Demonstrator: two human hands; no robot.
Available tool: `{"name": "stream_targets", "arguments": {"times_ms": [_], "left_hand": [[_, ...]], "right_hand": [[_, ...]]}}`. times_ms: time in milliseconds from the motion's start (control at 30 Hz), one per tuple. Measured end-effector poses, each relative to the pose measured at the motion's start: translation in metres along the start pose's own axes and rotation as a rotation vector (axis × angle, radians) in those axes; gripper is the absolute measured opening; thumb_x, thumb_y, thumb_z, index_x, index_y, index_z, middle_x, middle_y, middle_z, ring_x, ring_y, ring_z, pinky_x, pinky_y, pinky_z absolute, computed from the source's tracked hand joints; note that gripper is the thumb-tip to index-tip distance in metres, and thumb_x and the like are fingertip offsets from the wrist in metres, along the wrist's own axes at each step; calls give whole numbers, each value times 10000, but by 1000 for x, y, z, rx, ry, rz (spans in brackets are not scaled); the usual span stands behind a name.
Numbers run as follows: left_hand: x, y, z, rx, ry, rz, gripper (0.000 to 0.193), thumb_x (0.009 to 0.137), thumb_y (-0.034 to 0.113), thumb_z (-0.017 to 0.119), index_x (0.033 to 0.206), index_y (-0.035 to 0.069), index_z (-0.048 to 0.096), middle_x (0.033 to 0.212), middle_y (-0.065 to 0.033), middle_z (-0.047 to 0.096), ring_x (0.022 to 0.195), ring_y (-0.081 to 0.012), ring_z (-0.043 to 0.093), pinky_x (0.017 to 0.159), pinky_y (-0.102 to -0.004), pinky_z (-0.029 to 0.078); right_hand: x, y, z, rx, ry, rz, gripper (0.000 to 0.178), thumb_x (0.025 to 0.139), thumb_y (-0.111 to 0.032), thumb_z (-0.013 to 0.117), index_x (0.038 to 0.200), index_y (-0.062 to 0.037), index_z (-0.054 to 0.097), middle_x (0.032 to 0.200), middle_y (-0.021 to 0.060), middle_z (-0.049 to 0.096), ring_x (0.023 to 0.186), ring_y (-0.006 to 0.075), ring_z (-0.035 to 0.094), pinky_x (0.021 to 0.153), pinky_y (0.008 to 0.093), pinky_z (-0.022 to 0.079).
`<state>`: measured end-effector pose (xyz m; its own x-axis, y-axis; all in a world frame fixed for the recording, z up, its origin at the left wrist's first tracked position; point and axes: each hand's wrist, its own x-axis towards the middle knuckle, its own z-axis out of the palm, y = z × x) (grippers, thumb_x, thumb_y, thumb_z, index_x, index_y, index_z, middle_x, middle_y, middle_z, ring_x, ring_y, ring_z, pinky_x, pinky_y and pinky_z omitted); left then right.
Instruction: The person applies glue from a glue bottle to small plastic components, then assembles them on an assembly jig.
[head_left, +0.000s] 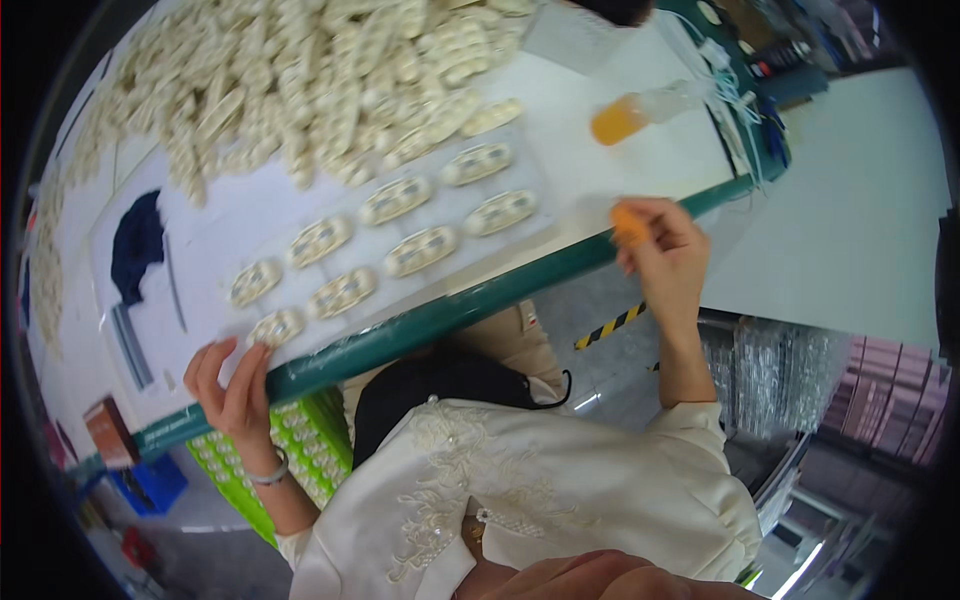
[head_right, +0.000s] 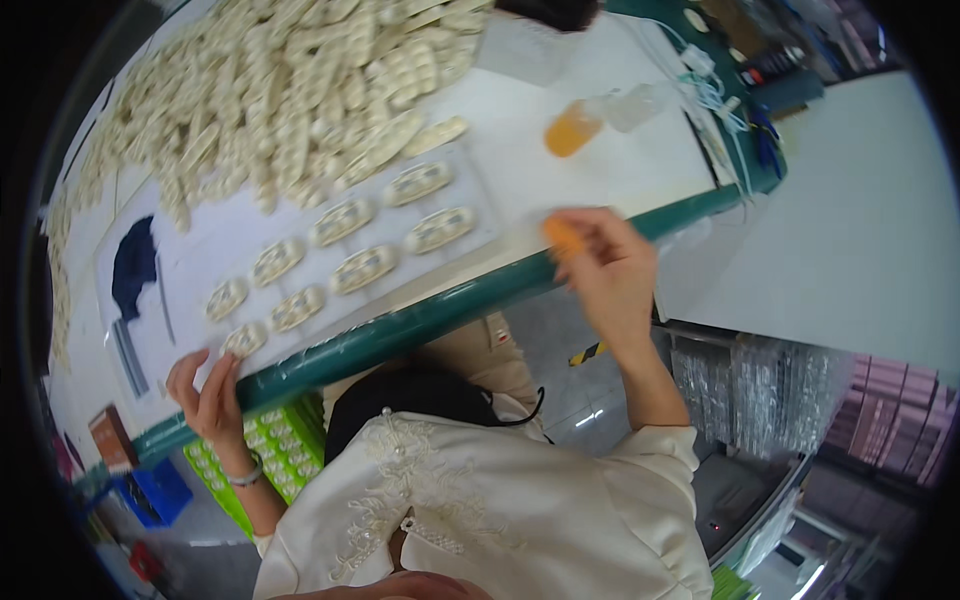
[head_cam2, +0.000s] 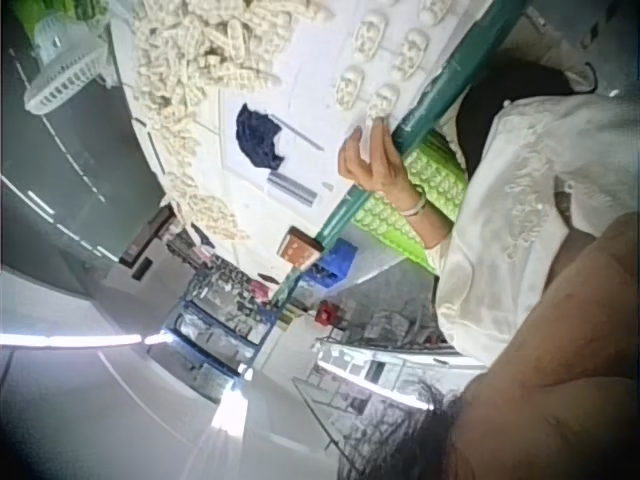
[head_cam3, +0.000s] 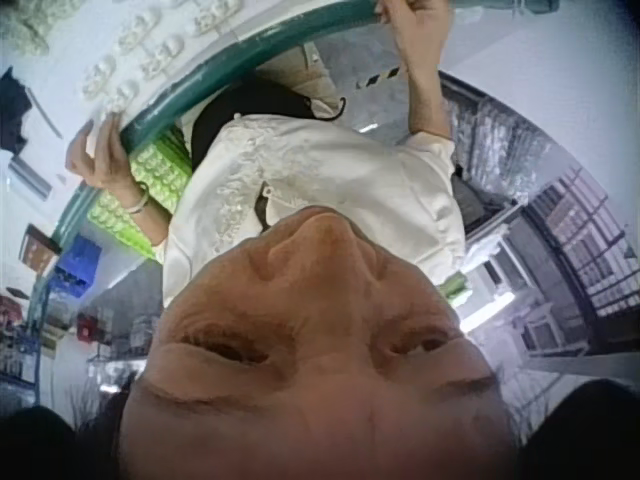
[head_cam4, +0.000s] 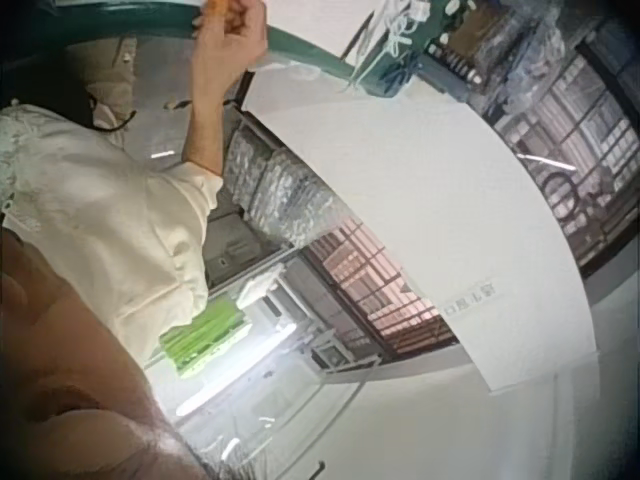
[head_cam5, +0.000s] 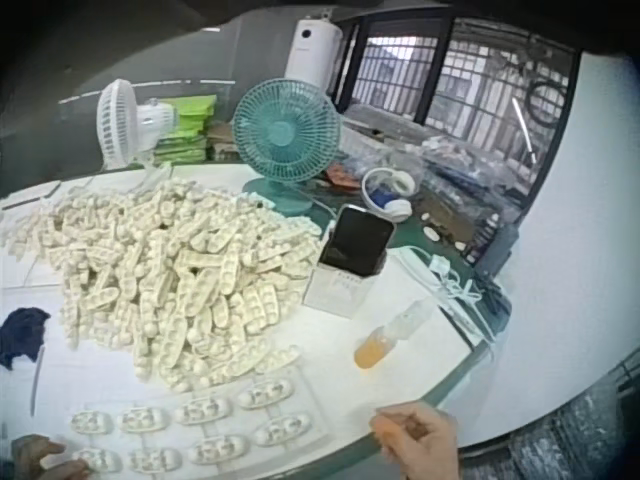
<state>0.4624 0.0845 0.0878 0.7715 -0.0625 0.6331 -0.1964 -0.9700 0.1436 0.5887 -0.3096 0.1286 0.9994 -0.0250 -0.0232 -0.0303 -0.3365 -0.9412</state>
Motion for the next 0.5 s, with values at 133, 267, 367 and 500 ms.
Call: {"name": "stream_targets", "arguments": {"times_ms": [133, 267, 367, 500], "left_hand": [[-1, -2, 2, -23, 19, 9, 260, 626, -11, 763, 865, 72, 703, 1012, -91, 583, 951, -260, 528, 803, -362, 430], [-8, 2, 2, 11, 34, -27, 247, 633, -15, 759, 858, 69, 702, 1029, -108, 573, 956, -271, 528, 807, -361, 427], [-4, 8, 4, 11, 54, -39, 259, 602, 16, 782, 841, 86, 707, 1011, -102, 572, 951, -273, 527, 804, -362, 427], [5, 14, 7, 1, 47, -66, 264, 569, 63, 796, 818, 106, 719, 992, -82, 574, 919, -262, 519, 784, -356, 423]], "right_hand": [[33, 34, -40, -280, 398, -255, 453, 736, -25, 695, 1163, -16, 543, 1091, 104, 565, 913, 142, 569, 695, 245, 484], [63, 40, -24, -251, 323, -257, 586, 712, -58, 739, 1237, -27, 481, 1212, 112, 486, 1088, 186, 491, 846, 297, 453], [92, 51, -16, -296, 258, -429, 603, 756, -60, 708, 1283, -16, 419, 1284, 126, 465, 1137, 206, 491, 920, 313, 430], [107, 59, -14, 72, -28, -360, 502, 854, -50, 591, 1306, 4, 381, 1259, 139, 501, 1060, 194, 554, 924, 298, 441]]}}
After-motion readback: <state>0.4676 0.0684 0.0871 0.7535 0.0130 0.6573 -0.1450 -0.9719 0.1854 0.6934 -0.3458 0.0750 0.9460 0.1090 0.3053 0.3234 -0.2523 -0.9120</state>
